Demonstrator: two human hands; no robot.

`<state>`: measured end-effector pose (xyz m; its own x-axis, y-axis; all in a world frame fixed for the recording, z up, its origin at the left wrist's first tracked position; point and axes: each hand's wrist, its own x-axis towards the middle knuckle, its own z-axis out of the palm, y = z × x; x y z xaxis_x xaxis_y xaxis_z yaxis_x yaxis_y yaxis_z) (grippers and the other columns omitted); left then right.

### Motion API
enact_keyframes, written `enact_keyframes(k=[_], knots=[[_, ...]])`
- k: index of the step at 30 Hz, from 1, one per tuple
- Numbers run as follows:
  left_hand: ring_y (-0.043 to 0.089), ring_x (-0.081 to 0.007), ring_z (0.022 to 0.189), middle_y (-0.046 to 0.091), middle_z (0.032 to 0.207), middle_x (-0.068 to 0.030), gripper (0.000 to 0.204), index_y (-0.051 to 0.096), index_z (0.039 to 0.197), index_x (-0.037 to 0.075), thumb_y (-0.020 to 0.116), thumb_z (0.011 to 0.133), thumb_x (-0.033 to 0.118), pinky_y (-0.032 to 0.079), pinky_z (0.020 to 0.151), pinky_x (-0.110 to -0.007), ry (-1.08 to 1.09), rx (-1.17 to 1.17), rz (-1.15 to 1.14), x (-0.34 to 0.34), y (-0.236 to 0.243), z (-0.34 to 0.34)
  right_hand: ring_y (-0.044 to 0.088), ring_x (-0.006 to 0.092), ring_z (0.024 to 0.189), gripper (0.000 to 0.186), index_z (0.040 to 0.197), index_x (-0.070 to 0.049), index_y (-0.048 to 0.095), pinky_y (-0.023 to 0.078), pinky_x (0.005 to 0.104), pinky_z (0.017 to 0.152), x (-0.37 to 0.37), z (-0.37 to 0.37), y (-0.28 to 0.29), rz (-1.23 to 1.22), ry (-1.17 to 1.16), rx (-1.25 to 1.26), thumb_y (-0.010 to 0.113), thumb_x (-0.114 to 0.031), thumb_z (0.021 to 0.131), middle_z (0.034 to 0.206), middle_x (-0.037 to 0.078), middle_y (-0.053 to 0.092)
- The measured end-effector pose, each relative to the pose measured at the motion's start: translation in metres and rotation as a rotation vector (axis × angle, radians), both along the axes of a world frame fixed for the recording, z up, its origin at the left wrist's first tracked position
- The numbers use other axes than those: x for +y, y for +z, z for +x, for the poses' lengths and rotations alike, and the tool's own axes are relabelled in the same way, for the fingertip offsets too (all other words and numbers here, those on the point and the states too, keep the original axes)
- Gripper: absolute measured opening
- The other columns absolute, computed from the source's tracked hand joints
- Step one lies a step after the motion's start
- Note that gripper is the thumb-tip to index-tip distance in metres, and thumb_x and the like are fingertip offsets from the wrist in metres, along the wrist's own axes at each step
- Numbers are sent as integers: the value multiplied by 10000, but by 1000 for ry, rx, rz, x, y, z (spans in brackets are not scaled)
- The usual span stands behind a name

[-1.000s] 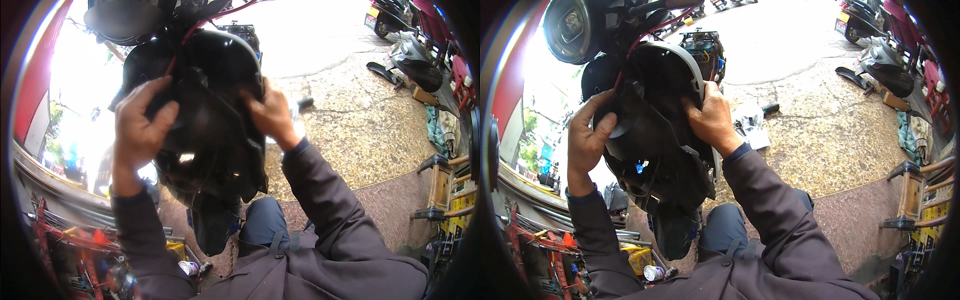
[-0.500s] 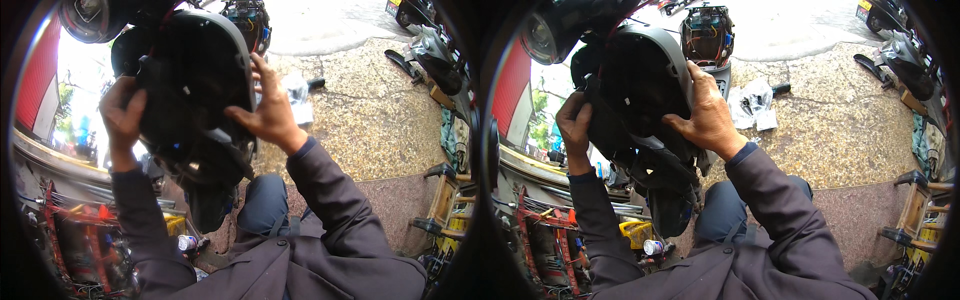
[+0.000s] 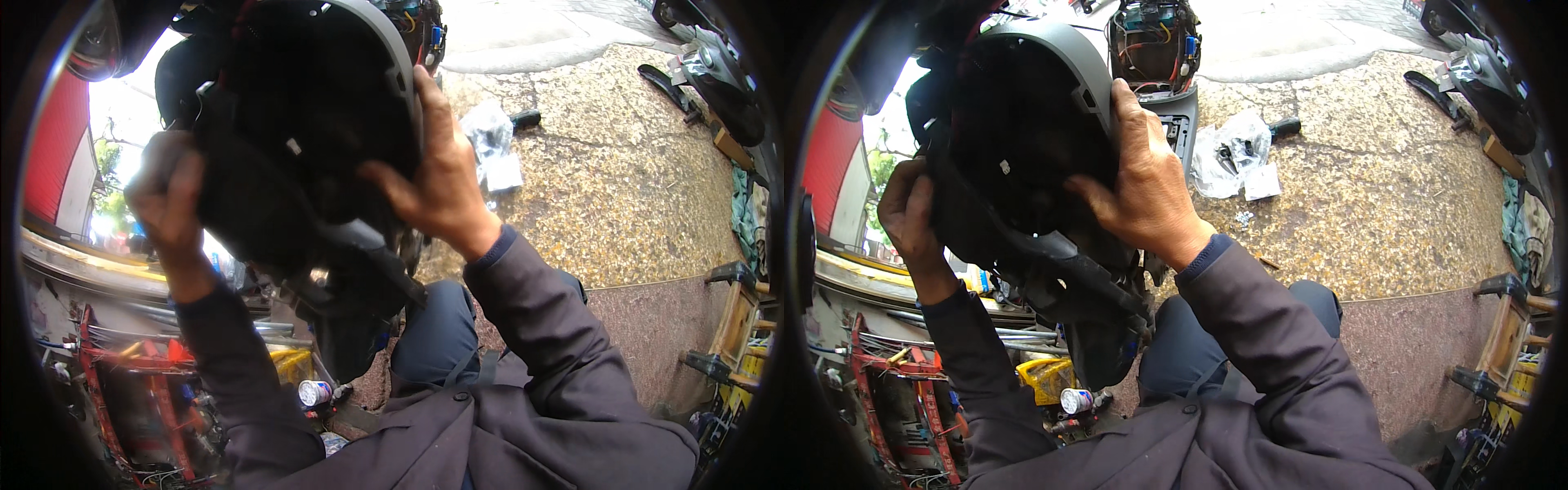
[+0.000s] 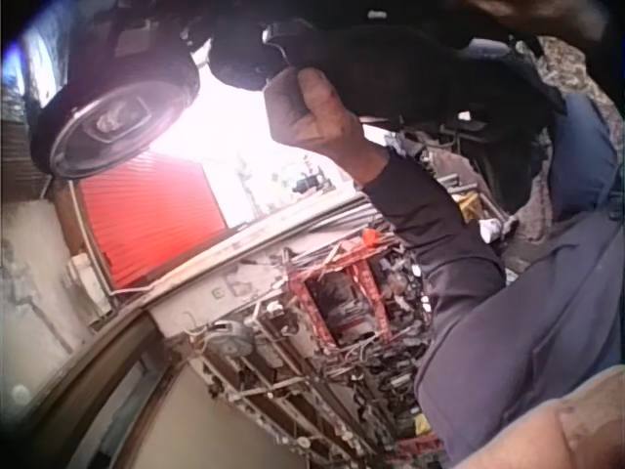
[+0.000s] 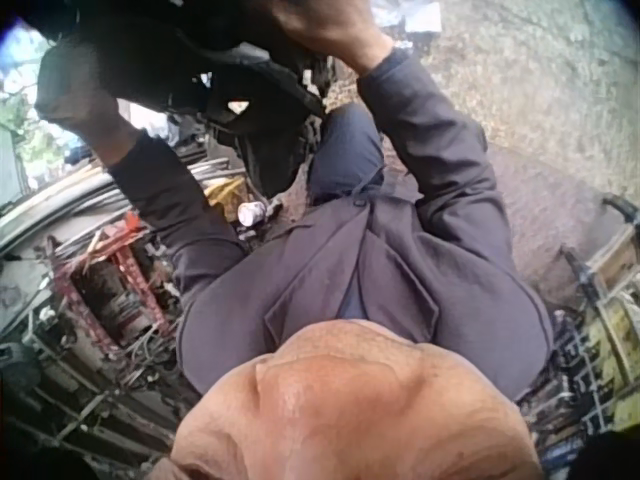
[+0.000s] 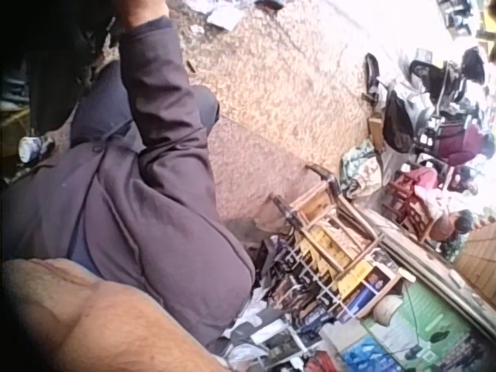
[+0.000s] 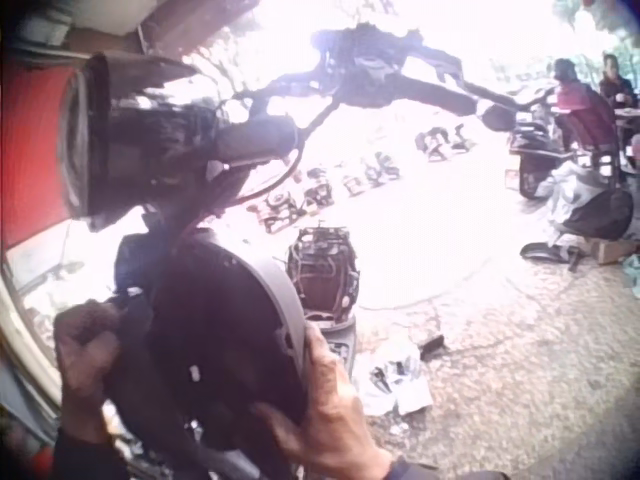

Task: The person kneels and works on the front assembly of a scooter, connecting wires and installing a black plastic cover. They use a cordless drill to fasten screws and secure the cover in place.

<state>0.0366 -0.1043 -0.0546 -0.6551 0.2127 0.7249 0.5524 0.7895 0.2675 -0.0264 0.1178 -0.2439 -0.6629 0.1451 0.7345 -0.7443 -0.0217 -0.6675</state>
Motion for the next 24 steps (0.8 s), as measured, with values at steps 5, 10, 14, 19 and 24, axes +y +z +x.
enact_keyframes(k=[5,10,14,19,24], knots=[[683,-174,822,709,913,-96,156,716,1038,6,635,928,82,530,734,-280,113,88,-120,4,-5,0,572,444,1122,756,1403,50,462,492,481,961,11,22,8,25,-257,119,830,-186,786,1207,274,581],[701,-208,947,737,1025,-101,220,690,1138,-13,600,952,64,551,843,-289,11,345,243,-46,-20,10,633,370,902,351,1106,14,642,526,429,805,17,63,16,110,-165,162,777,-139,821,992,186,645],[616,-221,1168,667,1197,-148,330,611,1263,-33,605,1005,172,468,1028,-347,280,245,468,-120,-49,12,651,350,807,248,1033,5,662,531,404,703,10,71,24,99,16,135,759,-109,835,921,163,650],[600,-161,1011,647,1093,-97,467,566,1303,-14,535,1051,378,474,881,-300,202,-180,553,-166,-110,7,666,343,706,142,1014,27,657,527,359,618,-1,77,28,129,68,54,691,9,877,872,169,650],[652,-185,957,687,1077,-125,524,585,1327,-36,484,1061,405,537,830,-312,63,-287,769,-159,-142,9,677,311,710,121,1022,18,671,522,342,620,-7,80,27,71,78,-26,664,16,901,837,164,663]])
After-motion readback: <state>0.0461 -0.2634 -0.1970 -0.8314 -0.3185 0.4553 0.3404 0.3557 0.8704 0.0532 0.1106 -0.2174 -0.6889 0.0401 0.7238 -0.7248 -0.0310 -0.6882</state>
